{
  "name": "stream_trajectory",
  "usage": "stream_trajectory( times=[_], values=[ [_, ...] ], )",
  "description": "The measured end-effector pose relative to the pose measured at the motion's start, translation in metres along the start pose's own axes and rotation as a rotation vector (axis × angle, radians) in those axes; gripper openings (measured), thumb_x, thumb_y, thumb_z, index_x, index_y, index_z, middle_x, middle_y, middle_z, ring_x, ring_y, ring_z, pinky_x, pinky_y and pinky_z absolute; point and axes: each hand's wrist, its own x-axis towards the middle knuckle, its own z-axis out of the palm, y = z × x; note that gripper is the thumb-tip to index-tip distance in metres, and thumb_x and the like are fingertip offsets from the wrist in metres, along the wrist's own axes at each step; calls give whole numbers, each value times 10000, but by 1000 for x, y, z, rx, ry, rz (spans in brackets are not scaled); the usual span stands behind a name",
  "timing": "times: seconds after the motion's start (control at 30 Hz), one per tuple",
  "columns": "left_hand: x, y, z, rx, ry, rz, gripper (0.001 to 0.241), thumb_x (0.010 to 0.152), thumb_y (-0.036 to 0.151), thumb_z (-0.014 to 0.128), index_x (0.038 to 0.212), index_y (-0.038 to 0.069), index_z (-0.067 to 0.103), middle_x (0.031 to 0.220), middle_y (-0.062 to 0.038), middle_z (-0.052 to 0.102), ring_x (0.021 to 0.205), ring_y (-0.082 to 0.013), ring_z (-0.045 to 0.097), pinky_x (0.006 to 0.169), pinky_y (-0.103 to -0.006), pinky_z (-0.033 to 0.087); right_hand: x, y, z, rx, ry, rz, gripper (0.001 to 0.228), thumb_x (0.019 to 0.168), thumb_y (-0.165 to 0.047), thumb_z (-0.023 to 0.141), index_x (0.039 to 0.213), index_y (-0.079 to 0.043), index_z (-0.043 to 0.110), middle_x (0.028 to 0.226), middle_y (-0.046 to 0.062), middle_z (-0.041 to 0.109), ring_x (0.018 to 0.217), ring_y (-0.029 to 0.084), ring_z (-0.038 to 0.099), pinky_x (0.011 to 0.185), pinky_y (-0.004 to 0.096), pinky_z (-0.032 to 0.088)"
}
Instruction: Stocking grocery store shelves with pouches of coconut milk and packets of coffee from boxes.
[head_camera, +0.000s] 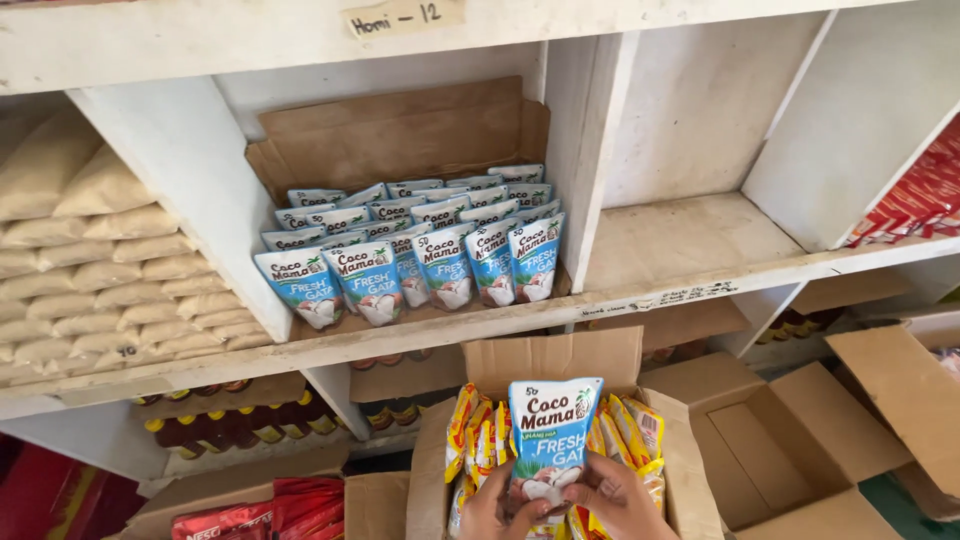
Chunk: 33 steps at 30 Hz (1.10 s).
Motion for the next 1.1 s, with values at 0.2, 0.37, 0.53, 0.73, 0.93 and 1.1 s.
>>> stream_trajectory(
  times=[0.2,0.37,0.53,0.73,0.93,1.1],
  values=[
    [3,19,-18,-30,-75,88,635,862,-40,791,1416,-82,483,1151,-198,772,1049,-228,770,908,-379,637,16,22,-4,-76,-44,48,316,910,-40,754,1211,40,700,1002,90,771,946,136,694,855,323,569],
    [-2,43,-26,-40,-72,162,594,870,-63,776,1405,-40,517,1197,-159,751,1108,-202,736,959,-348,611,29,2,13,-109,-30,13,265,887,-26,752,1143,37,727,966,78,760,916,131,696,830,308,569],
    [1,113,-34,172,105,57,397,844,-51,755,1225,-14,650,1017,-108,813,957,-152,789,848,-297,635,62,-26,34,-91,-4,-3,208,894,-21,719,1093,41,722,967,84,781,904,149,717,824,313,575],
    [42,132,-69,380,217,140,145,844,-7,741,988,-20,723,870,-81,839,816,-125,814,737,-268,630,122,-39,56,-221,8,-63,203,917,-70,713,1097,20,735,983,61,780,909,125,699,826,298,565],
    [97,156,-107,514,284,241,119,822,29,778,931,2,740,820,-91,820,766,-141,803,708,-279,609,203,-29,70,-332,62,-130,214,919,-91,706,1123,-26,717,962,17,753,870,101,654,802,287,547],
    [154,153,-145,558,295,325,124,814,42,784,931,15,751,820,-93,812,761,-162,795,704,-290,596,262,-22,77,-410,103,-266,173,943,-114,727,1085,-15,716,936,26,741,866,96,648,801,282,556]
  ],
)
